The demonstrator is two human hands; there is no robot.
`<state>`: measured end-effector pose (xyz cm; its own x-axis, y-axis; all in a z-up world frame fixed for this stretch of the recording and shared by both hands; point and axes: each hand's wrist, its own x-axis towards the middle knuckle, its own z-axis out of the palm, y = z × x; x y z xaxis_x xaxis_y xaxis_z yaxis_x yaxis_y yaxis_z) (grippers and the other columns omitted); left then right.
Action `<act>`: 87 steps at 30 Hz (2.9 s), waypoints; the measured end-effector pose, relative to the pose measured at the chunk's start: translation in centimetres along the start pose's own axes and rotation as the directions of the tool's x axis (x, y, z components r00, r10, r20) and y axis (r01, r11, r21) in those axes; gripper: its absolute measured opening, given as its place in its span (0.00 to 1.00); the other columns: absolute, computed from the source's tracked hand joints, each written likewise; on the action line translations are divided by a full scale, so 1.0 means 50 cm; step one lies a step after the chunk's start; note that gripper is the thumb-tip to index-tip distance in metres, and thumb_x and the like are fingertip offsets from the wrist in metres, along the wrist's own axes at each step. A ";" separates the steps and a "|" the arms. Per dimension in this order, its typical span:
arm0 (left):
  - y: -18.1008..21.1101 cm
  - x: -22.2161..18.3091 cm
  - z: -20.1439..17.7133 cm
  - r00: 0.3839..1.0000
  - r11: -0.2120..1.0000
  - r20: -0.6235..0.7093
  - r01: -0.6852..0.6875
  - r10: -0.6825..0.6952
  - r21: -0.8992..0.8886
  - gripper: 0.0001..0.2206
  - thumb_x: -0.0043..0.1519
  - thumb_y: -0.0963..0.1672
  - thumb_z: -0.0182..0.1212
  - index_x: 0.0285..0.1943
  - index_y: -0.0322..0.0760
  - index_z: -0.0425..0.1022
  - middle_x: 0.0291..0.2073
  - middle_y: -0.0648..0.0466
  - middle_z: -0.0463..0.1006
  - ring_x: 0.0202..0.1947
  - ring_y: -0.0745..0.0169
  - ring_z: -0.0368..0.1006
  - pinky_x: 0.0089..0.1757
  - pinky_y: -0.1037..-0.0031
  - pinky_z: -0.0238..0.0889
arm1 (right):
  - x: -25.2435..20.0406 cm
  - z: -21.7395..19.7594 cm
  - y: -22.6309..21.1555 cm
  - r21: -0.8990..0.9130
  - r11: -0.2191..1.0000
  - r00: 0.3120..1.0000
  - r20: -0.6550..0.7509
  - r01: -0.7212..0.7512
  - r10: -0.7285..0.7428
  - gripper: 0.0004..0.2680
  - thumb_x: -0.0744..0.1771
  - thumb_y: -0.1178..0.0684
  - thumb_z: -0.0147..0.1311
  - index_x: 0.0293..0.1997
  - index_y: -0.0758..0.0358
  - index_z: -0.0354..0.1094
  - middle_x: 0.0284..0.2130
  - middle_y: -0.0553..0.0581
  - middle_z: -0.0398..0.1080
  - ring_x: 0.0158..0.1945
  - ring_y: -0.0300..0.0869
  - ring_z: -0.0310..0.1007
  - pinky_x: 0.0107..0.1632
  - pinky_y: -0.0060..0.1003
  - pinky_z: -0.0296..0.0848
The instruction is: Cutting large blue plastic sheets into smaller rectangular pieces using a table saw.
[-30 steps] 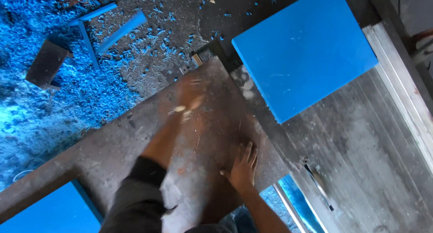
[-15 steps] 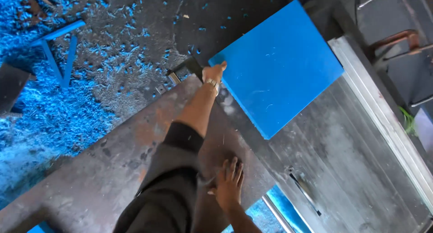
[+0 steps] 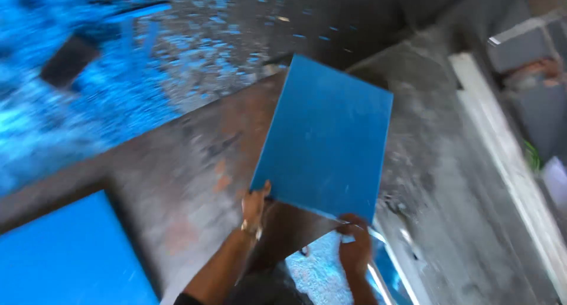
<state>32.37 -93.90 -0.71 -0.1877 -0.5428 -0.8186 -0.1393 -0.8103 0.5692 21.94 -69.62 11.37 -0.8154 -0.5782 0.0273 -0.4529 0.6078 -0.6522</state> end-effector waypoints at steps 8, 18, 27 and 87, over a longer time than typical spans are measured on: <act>-0.040 -0.230 -0.522 0.962 0.970 -0.229 0.096 -0.149 -0.225 0.22 0.52 0.49 0.74 0.52 0.41 0.74 0.44 0.52 0.80 0.39 0.54 0.76 0.38 0.64 0.73 | -0.187 0.168 0.125 0.182 0.734 0.724 0.431 -0.655 0.539 0.25 0.68 0.39 0.59 0.64 0.72 0.64 0.57 0.67 0.71 0.57 0.51 0.70 0.57 0.44 0.68; -0.329 -0.340 -0.881 0.701 0.867 -0.511 -0.414 0.498 0.277 0.29 0.63 0.59 0.62 0.53 0.30 0.72 0.37 0.42 0.79 0.35 0.49 0.75 0.32 0.60 0.65 | -0.705 0.582 -0.095 0.304 0.321 0.405 0.856 -0.897 0.322 0.28 0.68 0.35 0.55 0.64 0.74 0.59 0.43 0.61 0.66 0.40 0.49 0.68 0.40 0.47 0.67; -0.300 -0.409 -1.257 0.803 0.972 -0.548 -0.210 0.234 0.107 0.34 0.59 0.64 0.53 0.53 0.34 0.78 0.38 0.43 0.83 0.39 0.46 0.80 0.41 0.54 0.70 | -0.754 0.670 -0.114 0.474 0.101 0.473 0.880 -0.875 -0.028 0.23 0.71 0.33 0.45 0.70 0.58 0.58 0.55 0.60 0.62 0.50 0.51 0.62 0.51 0.54 0.63; -0.056 -0.022 -2.082 0.810 0.815 -0.318 -0.303 0.493 0.494 0.29 0.69 0.60 0.44 0.65 0.39 0.71 0.60 0.38 0.73 0.60 0.33 0.68 0.57 0.50 0.61 | -0.751 1.029 -0.722 -0.232 0.904 0.910 0.127 -0.360 0.395 0.32 0.63 0.27 0.61 0.61 0.70 0.66 0.52 0.72 0.72 0.52 0.63 0.73 0.51 0.61 0.70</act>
<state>134.16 -114.04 -9.35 0.0885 -0.9095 -0.4061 -0.5373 -0.3869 0.7494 87.46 -97.83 -5.09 -0.8748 -0.3552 -0.3294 -0.1992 0.8836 -0.4238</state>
